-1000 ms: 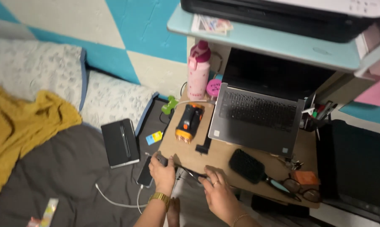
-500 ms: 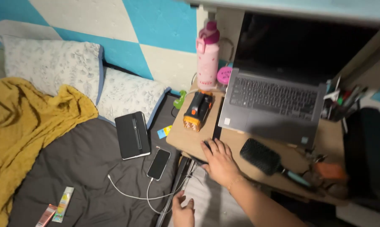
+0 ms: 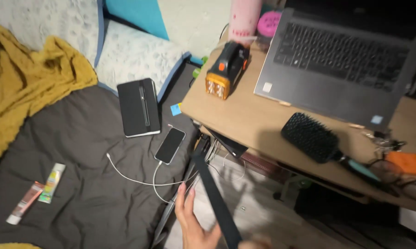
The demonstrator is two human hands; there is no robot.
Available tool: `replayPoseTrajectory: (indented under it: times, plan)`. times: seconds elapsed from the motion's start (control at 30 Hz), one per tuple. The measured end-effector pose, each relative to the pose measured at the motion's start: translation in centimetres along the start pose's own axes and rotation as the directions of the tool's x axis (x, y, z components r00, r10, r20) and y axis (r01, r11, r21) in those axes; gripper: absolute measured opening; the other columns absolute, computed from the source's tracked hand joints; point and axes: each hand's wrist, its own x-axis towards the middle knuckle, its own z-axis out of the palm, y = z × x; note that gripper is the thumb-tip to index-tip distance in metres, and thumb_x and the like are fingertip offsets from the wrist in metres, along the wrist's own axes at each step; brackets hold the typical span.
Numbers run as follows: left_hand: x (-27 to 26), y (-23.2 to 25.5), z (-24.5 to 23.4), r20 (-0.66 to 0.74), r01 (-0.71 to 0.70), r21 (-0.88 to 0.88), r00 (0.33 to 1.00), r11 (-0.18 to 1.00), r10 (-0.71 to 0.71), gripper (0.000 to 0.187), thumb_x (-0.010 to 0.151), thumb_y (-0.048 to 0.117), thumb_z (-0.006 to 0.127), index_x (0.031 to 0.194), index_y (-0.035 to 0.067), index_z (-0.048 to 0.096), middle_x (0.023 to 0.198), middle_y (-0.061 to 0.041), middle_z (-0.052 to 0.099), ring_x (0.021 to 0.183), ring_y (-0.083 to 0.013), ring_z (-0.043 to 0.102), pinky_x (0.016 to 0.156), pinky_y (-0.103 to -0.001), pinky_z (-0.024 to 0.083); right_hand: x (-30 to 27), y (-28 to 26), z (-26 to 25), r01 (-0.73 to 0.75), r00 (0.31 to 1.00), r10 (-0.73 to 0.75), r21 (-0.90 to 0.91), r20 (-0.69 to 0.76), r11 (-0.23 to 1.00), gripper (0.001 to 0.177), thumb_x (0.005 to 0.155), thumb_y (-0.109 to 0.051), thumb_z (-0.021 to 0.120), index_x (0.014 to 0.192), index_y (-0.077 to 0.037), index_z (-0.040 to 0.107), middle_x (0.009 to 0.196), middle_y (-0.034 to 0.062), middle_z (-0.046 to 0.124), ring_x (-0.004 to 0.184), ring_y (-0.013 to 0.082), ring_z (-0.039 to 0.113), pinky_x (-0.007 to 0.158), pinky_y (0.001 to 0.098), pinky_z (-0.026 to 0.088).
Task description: Organizing various supplies into a plastic drawer unit and using a paper cutter to trim paper.
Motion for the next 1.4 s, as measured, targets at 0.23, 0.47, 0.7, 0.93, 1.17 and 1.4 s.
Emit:
replayPoseTrajectory:
  times: [0.23, 0.47, 0.7, 0.93, 1.17, 1.4]
  plan:
    - [-5.0, -7.4, 6.2, 0.020, -0.231, 0.058, 0.973, 0.971, 0.230, 0.074, 0.063, 0.019, 0.083, 0.130, 0.003, 0.056, 0.135, -0.025, 0.054, 0.131, -0.0464, 0.049, 0.115, -0.064, 0.024, -6.1, 5.4, 5.1, -0.237, 0.957, 0.285, 0.433, -0.048, 0.869, 0.021, 0.088, -0.012, 0.073, 0.106, -0.006, 0.063, 0.114, 0.0109, 0.069, 0.106, 0.0235, 0.065, 0.092, 0.0353, 0.048]
    - [-8.2, -16.4, 16.0, 0.275, 0.185, -0.090, 0.949, 0.979, -0.154, 0.031, 0.084, 0.016, 0.077, 0.110, 0.003, 0.066, 0.102, -0.018, 0.072, 0.099, -0.0353, 0.068, 0.086, -0.041, 0.053, -14.1, 19.1, 14.8, -0.511, 0.720, 0.666, 0.799, 0.197, 0.316, 0.043, 0.085, -0.017, 0.073, 0.126, -0.009, 0.061, 0.115, 0.0046, 0.065, 0.102, 0.0142, 0.063, 0.088, 0.0293, 0.051]
    - [-7.3, -23.1, 24.7, 0.244, 0.362, -0.114, 0.913, 0.925, -0.327, 0.028, 0.092, 0.024, 0.071, 0.110, 0.003, 0.065, 0.094, -0.019, 0.071, 0.087, -0.0375, 0.068, 0.077, -0.044, 0.054, -29.2, 44.0, 27.5, -0.754, 0.320, 0.915, 0.651, 0.245, 0.089, 0.033, 0.103, -0.036, 0.056, 0.115, -0.007, 0.067, 0.100, 0.0056, 0.068, 0.090, 0.0195, 0.058, 0.079, 0.0345, 0.047]
    - [-7.7, -31.8, 34.4, 0.162, 0.370, 0.060, 0.913, 0.927, -0.375, 0.040, 0.086, 0.022, 0.074, 0.119, 0.003, 0.064, 0.105, -0.023, 0.068, 0.098, -0.0438, 0.065, 0.082, -0.049, 0.052, -38.7, 57.6, 31.4, -0.941, 0.084, 0.994, 0.334, 0.074, 0.055, 0.030, 0.089, -0.022, 0.076, 0.114, -0.008, 0.067, 0.112, 0.0086, 0.066, 0.106, 0.0250, 0.060, 0.092, 0.0384, 0.047]
    - [-10.4, -38.2, 42.3, 0.256, 0.582, 0.014, 0.784, 0.813, -0.565, 0.033, 0.084, 0.023, 0.076, 0.109, 0.003, 0.070, 0.088, -0.018, 0.073, 0.089, -0.0387, 0.071, 0.080, -0.046, 0.055, -40.4, 59.3, 29.4, -0.965, 0.034, 0.993, 0.255, -0.112, 0.062, 0.068, 0.079, -0.019, 0.086, 0.135, -0.007, 0.051, 0.125, 0.0087, 0.065, 0.116, 0.0241, 0.062, 0.100, 0.0357, 0.048]
    - [-12.2, -37.8, 42.7, 0.613, 0.905, -0.307, 0.425, 0.294, -0.666, 0.030, 0.103, 0.027, 0.058, 0.107, -0.002, 0.067, 0.077, -0.010, 0.070, 0.054, -0.0199, 0.058, 0.050, -0.034, 0.050, -38.8, 57.7, 28.2, -0.889, 0.086, 0.989, 0.438, -0.121, 0.131, 0.064, 0.081, -0.007, 0.075, 0.138, -0.005, 0.049, 0.130, 0.0130, 0.064, 0.119, 0.0285, 0.062, 0.103, 0.0390, 0.049]
